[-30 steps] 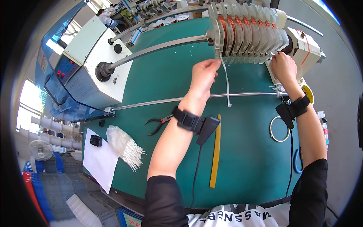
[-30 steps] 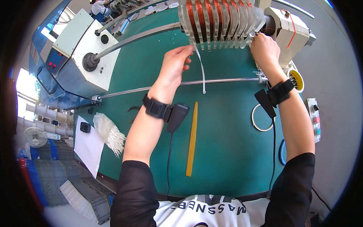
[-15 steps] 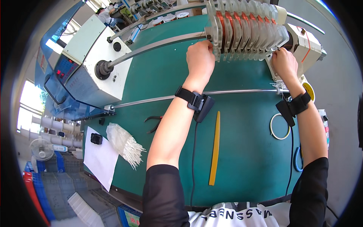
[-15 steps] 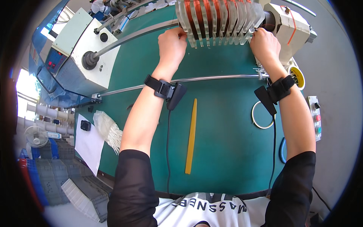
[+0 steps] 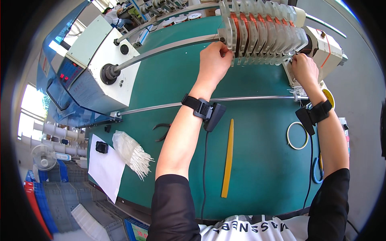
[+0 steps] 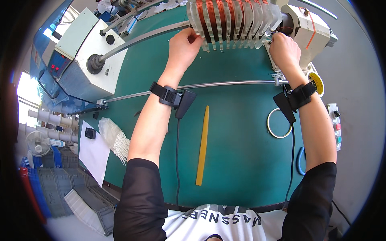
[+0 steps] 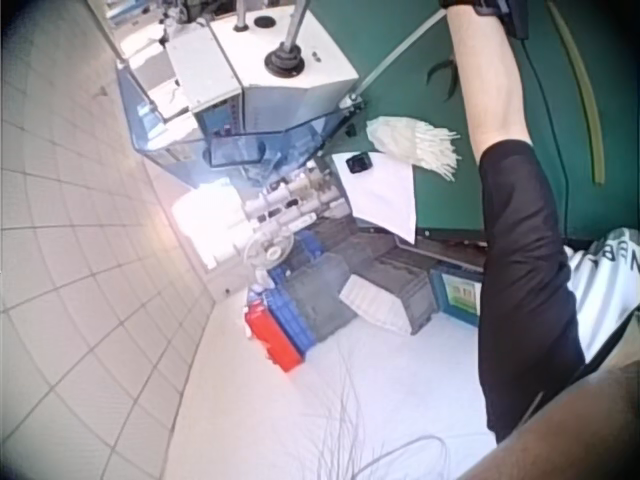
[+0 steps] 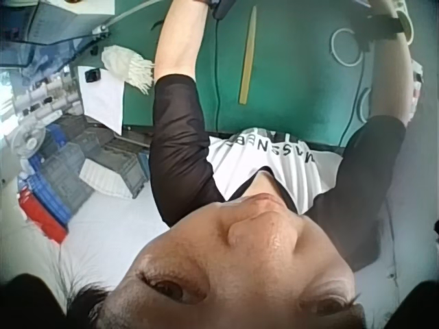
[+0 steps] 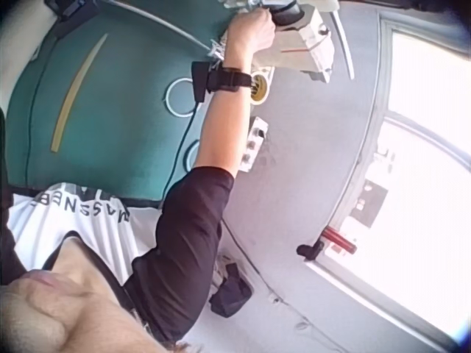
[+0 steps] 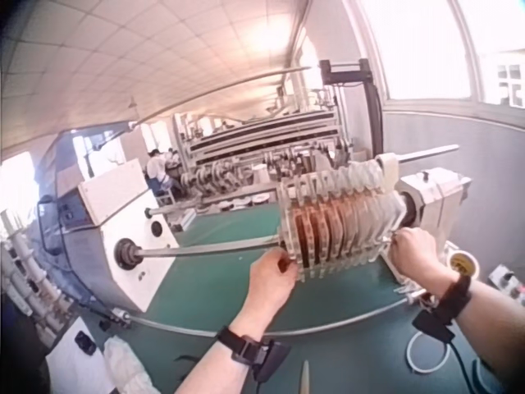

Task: Assembling and securing copper wire coils using industrial machinery and zip ties.

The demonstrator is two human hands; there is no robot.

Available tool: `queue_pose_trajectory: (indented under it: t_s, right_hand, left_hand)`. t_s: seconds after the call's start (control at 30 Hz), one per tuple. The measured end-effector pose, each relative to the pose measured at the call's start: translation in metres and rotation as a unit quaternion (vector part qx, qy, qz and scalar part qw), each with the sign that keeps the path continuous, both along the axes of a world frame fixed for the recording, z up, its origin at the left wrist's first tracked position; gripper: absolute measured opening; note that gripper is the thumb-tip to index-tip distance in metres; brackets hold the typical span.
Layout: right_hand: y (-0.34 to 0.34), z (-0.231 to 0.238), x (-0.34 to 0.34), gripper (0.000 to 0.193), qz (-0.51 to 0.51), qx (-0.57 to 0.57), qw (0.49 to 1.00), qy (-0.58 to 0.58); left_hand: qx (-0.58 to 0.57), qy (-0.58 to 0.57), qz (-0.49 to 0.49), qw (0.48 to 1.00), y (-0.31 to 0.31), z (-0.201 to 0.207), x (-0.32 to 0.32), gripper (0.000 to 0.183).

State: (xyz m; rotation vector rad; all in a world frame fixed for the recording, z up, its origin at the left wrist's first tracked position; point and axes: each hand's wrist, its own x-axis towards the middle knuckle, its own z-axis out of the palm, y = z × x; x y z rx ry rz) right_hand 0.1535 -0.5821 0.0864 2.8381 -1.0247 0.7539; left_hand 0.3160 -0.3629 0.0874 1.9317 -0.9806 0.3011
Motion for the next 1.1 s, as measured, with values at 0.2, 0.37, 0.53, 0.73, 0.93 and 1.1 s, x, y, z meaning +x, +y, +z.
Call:
queue_pose_trajectory:
  t_s: [0.2, 0.37, 0.53, 0.73, 0.93, 1.1]
  right_hand:
    - [0.009, -0.002, 0.002, 0.019, 0.006, 0.022, 1.000, 0.000]
    - [-0.009, -0.002, -0.032, 0.019, -0.045, -0.021, 0.997, 0.062]
    - [-0.035, -0.008, -0.071, 0.019, -0.076, -0.026, 0.996, 0.044]
    - [-0.034, -0.005, -0.075, 0.019, -0.060, -0.030, 0.998, 0.020]
    - [-0.035, -0.004, -0.079, 0.019, -0.053, -0.008, 0.998, 0.023]
    - [-0.034, -0.003, -0.089, 0.020, -0.021, 0.015, 0.999, 0.020]
  left_hand:
    - [0.011, -0.171, 0.067, 0.983, -0.007, -0.005, -0.008, 0.013]
    - [0.030, -0.148, 0.074, 0.986, 0.002, -0.002, -0.010, 0.017]
    - [0.049, -0.101, 0.046, 0.993, 0.007, 0.000, -0.009, 0.024]
    - [0.050, -0.059, 0.046, 0.996, -0.002, 0.008, -0.013, 0.031]
    - [0.079, -0.159, 0.001, 0.984, 0.008, 0.003, -0.001, 0.029]
    - [0.038, -0.094, -0.014, 0.995, 0.011, 0.000, -0.009, 0.028]
